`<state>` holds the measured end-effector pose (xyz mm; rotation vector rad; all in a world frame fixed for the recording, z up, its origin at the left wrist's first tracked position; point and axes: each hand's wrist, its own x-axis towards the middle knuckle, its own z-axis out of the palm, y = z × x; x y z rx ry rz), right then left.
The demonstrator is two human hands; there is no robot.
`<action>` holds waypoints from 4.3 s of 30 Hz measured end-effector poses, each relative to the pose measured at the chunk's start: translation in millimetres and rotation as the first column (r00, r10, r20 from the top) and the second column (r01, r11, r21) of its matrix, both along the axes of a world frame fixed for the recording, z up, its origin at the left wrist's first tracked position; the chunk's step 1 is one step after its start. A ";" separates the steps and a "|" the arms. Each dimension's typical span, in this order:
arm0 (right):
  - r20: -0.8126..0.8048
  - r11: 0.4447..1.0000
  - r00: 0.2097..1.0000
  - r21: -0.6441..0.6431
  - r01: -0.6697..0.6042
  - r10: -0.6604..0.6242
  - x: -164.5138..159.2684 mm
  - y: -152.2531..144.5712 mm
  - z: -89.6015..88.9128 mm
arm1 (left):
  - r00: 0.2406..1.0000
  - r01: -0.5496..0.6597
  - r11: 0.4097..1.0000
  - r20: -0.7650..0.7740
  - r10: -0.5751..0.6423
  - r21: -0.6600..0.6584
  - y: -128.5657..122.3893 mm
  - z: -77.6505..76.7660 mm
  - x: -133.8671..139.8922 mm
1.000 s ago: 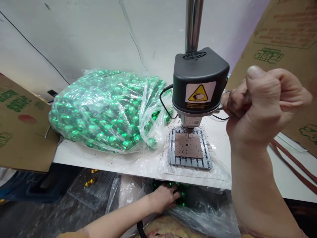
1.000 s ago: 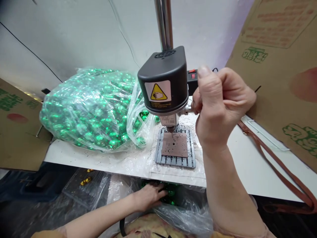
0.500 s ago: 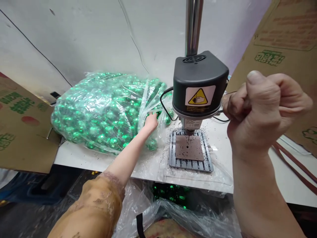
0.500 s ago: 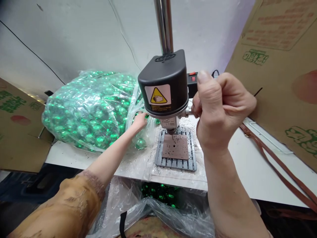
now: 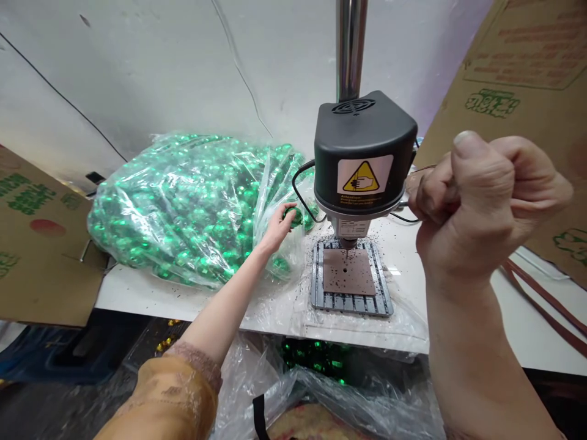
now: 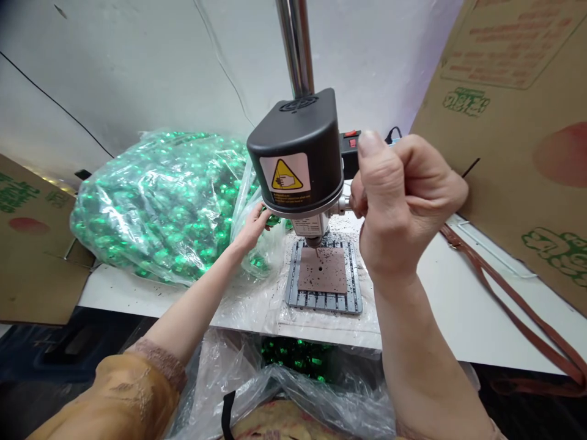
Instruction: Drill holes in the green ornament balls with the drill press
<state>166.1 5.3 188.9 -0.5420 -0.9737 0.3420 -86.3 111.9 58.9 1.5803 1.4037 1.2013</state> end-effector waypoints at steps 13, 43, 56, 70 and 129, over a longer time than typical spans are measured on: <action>0.018 0.999 1.000 0.037 -0.007 0.007 0.3 0.4 -1.9 | 0.890 0.288 0.949 0.402 -0.216 -0.127 -78.9 -48.5 48.5; 0.061 0.999 0.998 0.054 0.006 -0.009 0.4 1.6 -2.1 | 0.945 0.314 0.949 0.103 -0.310 -0.034 -105.1 -61.0 83.6; 0.036 0.969 0.991 0.215 0.120 -0.131 -9.3 -8.2 -35.1 | 0.942 0.325 0.945 0.103 -0.321 -0.023 -102.9 -68.7 81.6; 0.103 0.965 0.992 0.259 0.041 -0.070 2.2 -8.7 -56.1 | 0.937 0.319 0.947 0.160 -0.311 -0.026 -103.8 -70.9 82.8; 0.010 0.999 0.999 0.034 -0.035 0.035 1.3 4.6 3.9 | 0.874 0.383 0.871 -0.427 -0.233 0.308 -169.4 -63.2 23.9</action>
